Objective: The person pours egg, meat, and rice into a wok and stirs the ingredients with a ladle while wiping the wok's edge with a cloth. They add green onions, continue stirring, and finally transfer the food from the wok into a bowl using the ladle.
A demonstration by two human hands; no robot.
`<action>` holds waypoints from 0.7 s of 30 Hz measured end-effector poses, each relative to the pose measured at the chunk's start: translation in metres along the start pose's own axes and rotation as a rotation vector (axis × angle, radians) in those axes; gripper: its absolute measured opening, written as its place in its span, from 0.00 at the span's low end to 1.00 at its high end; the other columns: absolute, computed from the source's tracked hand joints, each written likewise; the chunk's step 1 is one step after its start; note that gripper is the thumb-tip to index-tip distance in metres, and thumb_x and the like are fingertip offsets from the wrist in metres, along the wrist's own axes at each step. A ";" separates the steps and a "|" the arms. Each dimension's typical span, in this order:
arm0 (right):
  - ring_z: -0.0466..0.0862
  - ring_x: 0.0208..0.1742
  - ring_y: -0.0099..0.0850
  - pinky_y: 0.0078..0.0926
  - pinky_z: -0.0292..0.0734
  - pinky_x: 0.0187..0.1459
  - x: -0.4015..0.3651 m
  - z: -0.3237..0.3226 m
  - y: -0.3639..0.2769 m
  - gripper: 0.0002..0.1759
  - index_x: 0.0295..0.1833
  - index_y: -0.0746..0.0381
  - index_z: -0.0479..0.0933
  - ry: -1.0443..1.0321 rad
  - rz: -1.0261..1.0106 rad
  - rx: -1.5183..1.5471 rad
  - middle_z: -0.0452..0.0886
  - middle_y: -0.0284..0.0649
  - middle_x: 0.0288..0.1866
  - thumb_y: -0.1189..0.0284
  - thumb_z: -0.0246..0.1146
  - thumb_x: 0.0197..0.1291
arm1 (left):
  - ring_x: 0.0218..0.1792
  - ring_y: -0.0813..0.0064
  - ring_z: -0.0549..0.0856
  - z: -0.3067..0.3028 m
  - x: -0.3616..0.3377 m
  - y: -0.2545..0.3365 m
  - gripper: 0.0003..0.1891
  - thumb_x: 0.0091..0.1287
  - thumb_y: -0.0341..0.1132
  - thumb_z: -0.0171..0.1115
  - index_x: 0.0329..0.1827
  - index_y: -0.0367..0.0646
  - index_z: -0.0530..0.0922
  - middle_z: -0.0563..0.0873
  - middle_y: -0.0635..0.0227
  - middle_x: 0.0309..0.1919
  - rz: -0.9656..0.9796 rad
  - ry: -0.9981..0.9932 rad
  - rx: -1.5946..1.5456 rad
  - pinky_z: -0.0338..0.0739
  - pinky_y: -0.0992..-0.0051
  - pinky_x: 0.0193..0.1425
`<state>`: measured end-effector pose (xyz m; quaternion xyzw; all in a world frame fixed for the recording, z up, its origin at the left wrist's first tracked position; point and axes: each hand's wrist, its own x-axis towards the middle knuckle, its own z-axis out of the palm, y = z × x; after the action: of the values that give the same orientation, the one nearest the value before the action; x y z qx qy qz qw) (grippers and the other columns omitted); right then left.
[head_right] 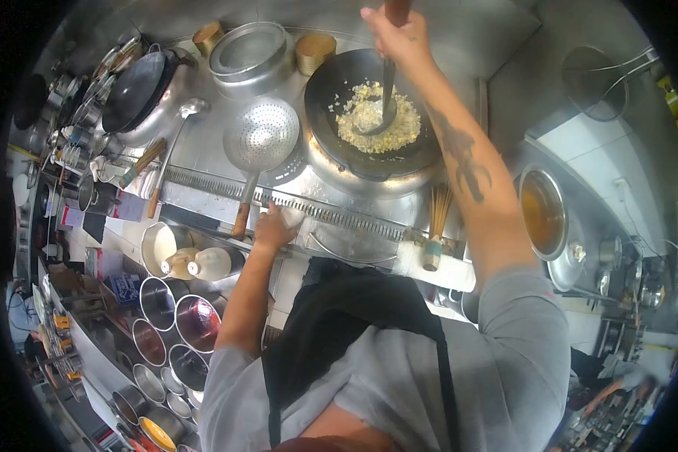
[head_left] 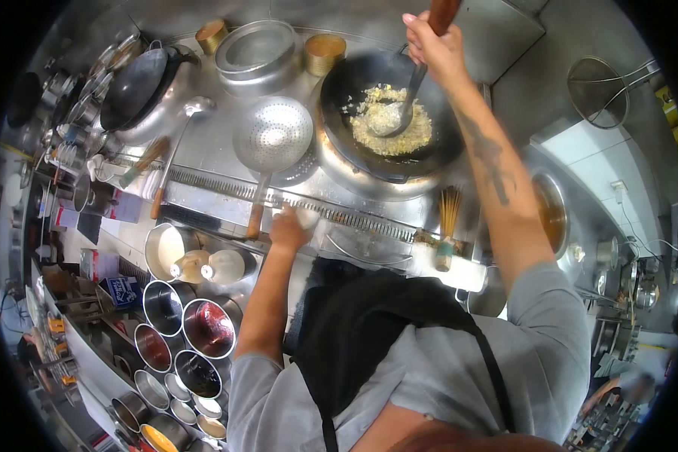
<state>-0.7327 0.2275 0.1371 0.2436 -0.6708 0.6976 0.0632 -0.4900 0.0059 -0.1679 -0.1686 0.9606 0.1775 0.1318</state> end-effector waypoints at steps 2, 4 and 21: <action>0.62 0.12 0.18 0.21 0.60 0.16 -0.014 -0.002 -0.003 0.16 0.24 0.58 0.64 0.014 0.005 0.026 0.65 0.29 0.16 0.72 0.62 0.61 | 0.47 0.46 0.82 -0.006 -0.010 0.003 0.55 0.46 0.49 0.75 0.71 0.31 0.51 0.75 0.42 0.50 -0.029 0.013 0.028 0.78 0.59 0.53; 0.62 0.12 0.18 0.21 0.60 0.16 -0.015 -0.010 0.033 0.15 0.25 0.58 0.65 0.037 0.055 0.091 0.65 0.28 0.16 0.73 0.62 0.61 | 0.45 0.48 0.82 -0.013 -0.030 0.009 0.52 0.50 0.46 0.73 0.72 0.33 0.51 0.76 0.44 0.50 0.029 0.179 0.042 0.78 0.59 0.51; 0.72 0.15 0.25 0.26 0.69 0.18 -0.014 -0.157 0.050 0.11 0.33 0.65 0.73 0.355 0.028 0.059 0.73 0.35 0.20 0.70 0.66 0.57 | 0.26 0.71 0.82 0.161 -0.261 -0.127 0.24 0.61 0.32 0.59 0.61 0.37 0.69 0.82 0.59 0.30 -0.237 -0.400 -0.560 0.77 0.72 0.30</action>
<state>-0.7809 0.3784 0.0887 0.1090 -0.6316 0.7499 0.1636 -0.1748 0.0281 -0.2690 -0.2702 0.8039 0.4465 0.2853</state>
